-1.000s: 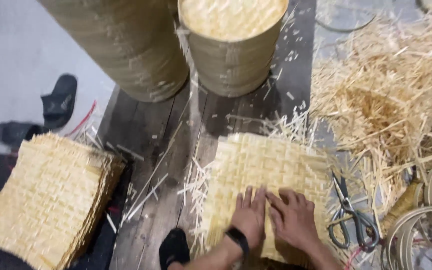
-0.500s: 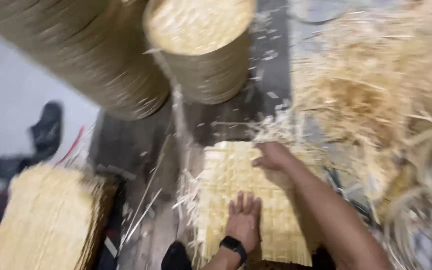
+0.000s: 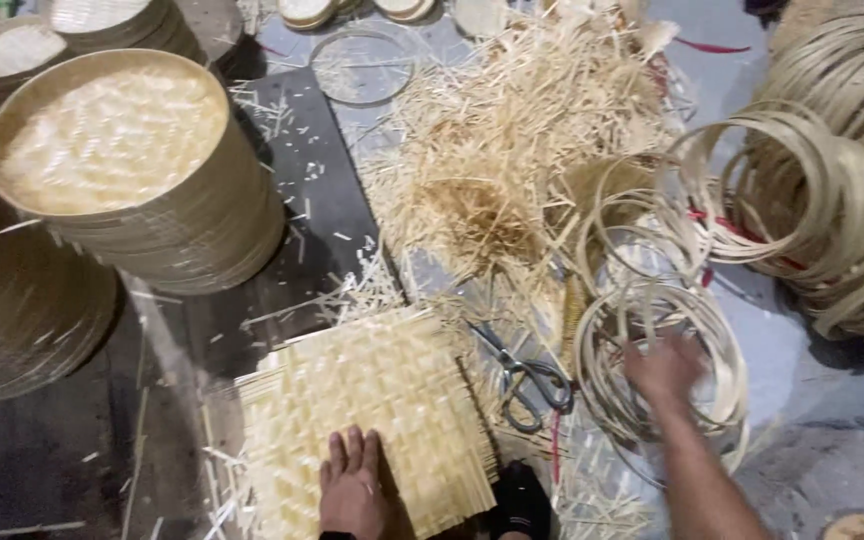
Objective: The recorder is weaving a round basket using thin strips of bamboo or straw over a wooden mold.
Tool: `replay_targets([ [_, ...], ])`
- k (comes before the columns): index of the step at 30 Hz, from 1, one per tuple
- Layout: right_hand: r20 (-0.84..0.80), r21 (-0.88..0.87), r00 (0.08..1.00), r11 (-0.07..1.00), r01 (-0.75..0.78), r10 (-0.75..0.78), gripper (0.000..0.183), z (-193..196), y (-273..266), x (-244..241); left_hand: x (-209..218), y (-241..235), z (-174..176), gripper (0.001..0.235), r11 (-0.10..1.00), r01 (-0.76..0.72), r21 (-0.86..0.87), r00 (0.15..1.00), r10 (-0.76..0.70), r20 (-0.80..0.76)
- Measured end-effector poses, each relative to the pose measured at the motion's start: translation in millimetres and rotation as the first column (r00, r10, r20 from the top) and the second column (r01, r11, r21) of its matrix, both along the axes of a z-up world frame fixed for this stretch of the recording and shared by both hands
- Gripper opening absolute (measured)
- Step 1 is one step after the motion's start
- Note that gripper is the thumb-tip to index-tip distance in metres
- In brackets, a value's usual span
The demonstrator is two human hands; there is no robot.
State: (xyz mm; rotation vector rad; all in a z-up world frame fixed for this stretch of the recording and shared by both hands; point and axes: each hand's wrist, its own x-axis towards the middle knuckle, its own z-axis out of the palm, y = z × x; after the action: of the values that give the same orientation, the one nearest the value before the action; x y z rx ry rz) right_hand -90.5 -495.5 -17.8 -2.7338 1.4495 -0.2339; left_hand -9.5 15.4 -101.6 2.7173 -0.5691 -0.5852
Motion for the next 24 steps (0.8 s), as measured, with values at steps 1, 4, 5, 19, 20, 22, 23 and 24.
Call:
replay_targets([
  [1,0.001,-0.005,1.000,1.000,0.006,-0.006,0.072,-5.0,-17.5,-25.3,3.8,-6.7,18.9,0.077,1.000,0.006,-0.005,1.000,-0.006,0.001],
  [4,-0.104,0.404,0.994,0.914,0.025,0.018,0.030,2.1,-48.1,-84.3,10.2,-21.4,72.0,0.082,0.973,0.049,0.225,0.993,-0.023,-0.119],
  [5,-0.067,0.279,0.998,0.960,0.003,0.016,0.033,18.5,-44.6,-89.5,13.1,-23.9,86.8,0.086,0.957,0.084,0.278,0.986,-0.040,-0.159],
  [19,0.725,0.513,0.644,-0.431,-0.742,-0.246,0.019,162.6,53.0,-20.6,57.1,-73.1,245.4,0.055,-0.213,-0.908,-0.360,0.409,-0.270,-0.871],
  [20,0.724,0.511,0.650,-0.452,-0.731,-0.232,0.021,160.1,65.8,-13.3,59.2,-62.1,222.8,0.051,-0.311,-0.837,-0.450,0.534,-0.287,-0.795],
  [22,0.735,0.498,0.648,-0.491,-0.715,-0.200,0.024,173.1,86.7,14.1,63.0,-42.2,203.9,0.050,-0.429,-0.726,-0.537,0.670,-0.268,-0.692],
  [23,0.688,0.614,0.702,-0.368,-0.698,-0.184,0.032,183.4,97.6,27.9,61.8,-32.2,206.3,0.048,-0.409,-0.792,-0.453,0.597,-0.362,-0.716],
  [24,0.634,0.715,0.753,-0.236,-0.658,-0.178,0.043,193.8,108.0,40.9,60.5,-22.8,208.4,0.047,-0.379,-0.849,-0.367,0.516,-0.451,-0.728],
])
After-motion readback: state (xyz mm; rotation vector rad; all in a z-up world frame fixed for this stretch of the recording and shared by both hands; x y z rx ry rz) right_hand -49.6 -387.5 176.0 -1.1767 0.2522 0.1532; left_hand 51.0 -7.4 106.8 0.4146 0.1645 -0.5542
